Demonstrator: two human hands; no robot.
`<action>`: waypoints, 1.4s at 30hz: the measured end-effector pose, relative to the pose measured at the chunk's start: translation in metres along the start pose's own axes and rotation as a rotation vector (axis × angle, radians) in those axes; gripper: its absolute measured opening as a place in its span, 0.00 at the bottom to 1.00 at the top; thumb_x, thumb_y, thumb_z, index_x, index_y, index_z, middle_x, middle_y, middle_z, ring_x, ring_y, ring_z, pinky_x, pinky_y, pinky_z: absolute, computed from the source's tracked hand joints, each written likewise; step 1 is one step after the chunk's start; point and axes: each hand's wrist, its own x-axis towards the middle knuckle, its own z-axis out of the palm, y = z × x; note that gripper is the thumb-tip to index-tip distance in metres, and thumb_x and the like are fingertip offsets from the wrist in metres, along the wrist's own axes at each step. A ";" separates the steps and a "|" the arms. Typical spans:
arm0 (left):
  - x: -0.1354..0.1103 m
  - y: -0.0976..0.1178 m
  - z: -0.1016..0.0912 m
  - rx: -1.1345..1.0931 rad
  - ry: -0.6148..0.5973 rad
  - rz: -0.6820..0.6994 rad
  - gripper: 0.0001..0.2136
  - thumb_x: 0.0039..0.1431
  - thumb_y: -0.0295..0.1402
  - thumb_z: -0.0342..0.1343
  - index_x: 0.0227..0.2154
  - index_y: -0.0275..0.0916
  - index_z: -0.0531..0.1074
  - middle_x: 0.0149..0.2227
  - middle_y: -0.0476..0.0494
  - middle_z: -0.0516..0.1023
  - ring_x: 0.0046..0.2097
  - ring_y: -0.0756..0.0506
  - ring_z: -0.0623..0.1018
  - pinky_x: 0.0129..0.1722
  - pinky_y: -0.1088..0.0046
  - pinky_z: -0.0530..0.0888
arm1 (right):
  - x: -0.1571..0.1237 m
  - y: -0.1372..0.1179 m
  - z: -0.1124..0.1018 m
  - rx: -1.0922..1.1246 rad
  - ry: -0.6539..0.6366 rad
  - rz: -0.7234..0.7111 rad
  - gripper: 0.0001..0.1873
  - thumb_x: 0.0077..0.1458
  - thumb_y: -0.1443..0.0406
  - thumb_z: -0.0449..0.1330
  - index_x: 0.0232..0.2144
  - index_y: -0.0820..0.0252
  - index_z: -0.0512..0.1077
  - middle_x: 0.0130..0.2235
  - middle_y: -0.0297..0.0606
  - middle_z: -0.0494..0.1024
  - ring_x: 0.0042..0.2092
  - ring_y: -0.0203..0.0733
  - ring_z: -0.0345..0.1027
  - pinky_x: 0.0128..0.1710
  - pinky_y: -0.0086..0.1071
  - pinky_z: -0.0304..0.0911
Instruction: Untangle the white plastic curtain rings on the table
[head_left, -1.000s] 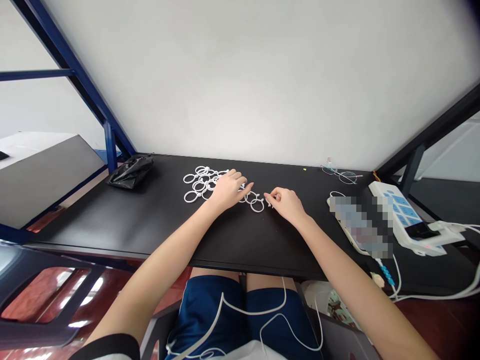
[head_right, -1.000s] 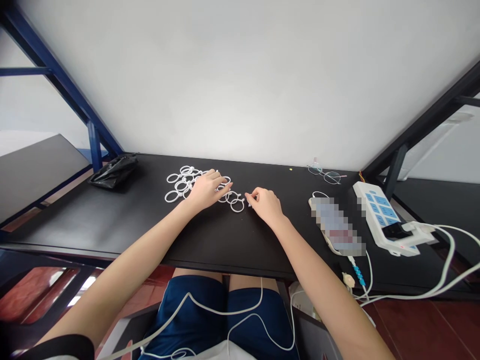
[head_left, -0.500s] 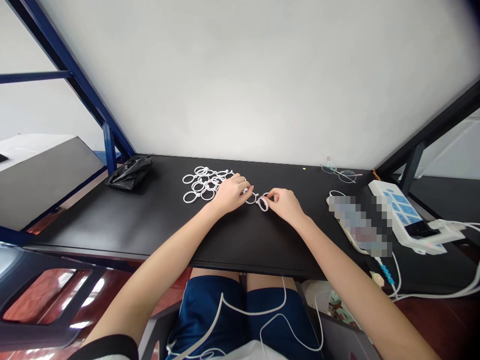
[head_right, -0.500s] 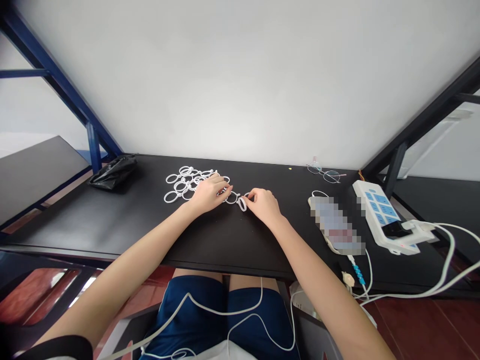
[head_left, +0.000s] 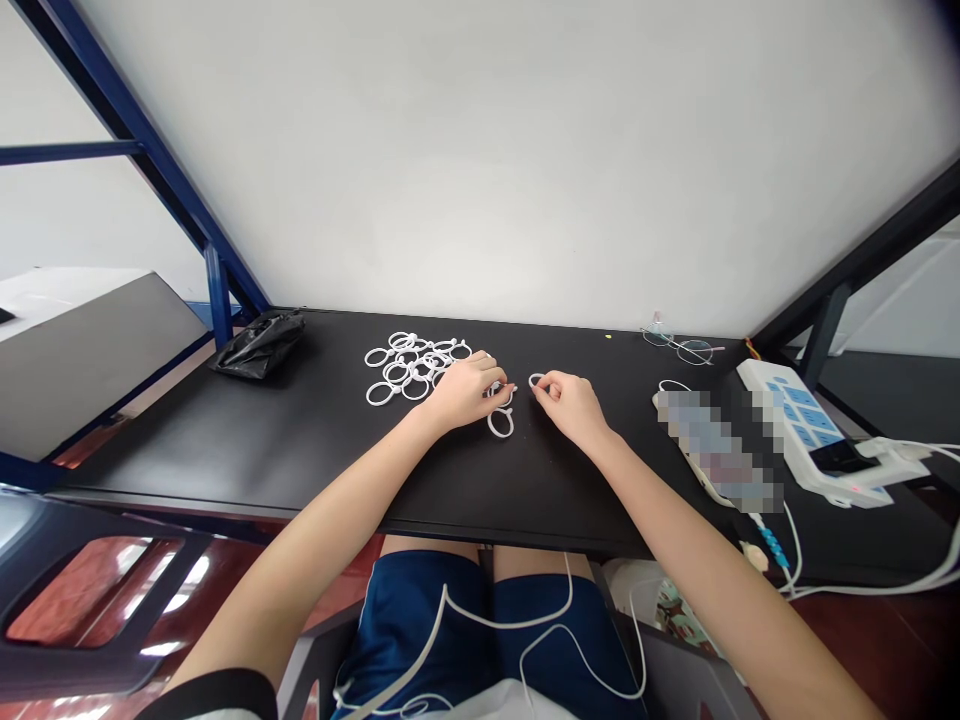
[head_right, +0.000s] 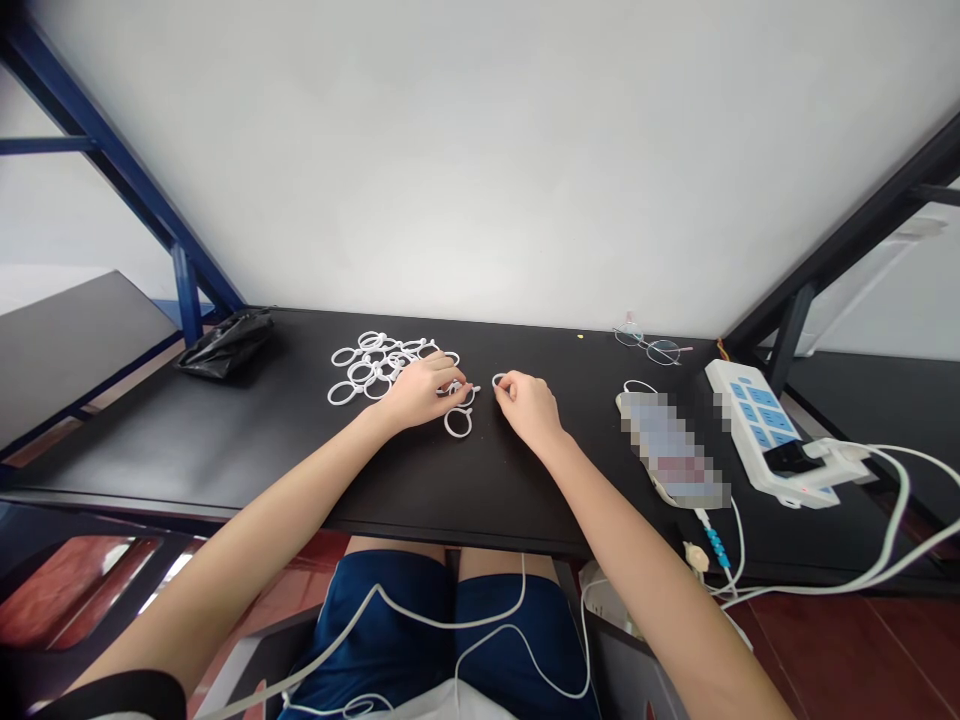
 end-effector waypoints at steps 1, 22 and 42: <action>0.000 0.000 -0.001 -0.003 -0.004 0.007 0.11 0.63 0.37 0.51 0.30 0.37 0.73 0.26 0.46 0.71 0.33 0.47 0.70 0.30 0.73 0.66 | 0.000 -0.001 0.000 0.090 0.027 -0.015 0.09 0.53 0.62 0.59 0.23 0.58 0.69 0.16 0.26 0.57 0.20 0.33 0.52 0.26 0.30 0.52; 0.002 0.008 -0.006 -0.131 0.013 0.111 0.16 0.62 0.40 0.55 0.49 0.38 0.66 0.41 0.40 0.73 0.42 0.44 0.74 0.40 0.68 0.74 | 0.004 -0.013 -0.003 1.221 -0.439 0.333 0.18 0.49 0.53 0.67 0.25 0.60 0.69 0.14 0.18 0.47 0.16 0.24 0.38 0.17 0.23 0.49; -0.001 -0.006 -0.006 -0.013 -0.091 0.042 0.18 0.63 0.41 0.53 0.51 0.38 0.66 0.44 0.39 0.72 0.44 0.43 0.73 0.40 0.68 0.72 | -0.002 -0.002 -0.010 0.123 -0.149 -0.298 0.15 0.61 0.56 0.53 0.36 0.58 0.76 0.30 0.35 0.75 0.24 0.35 0.67 0.31 0.32 0.62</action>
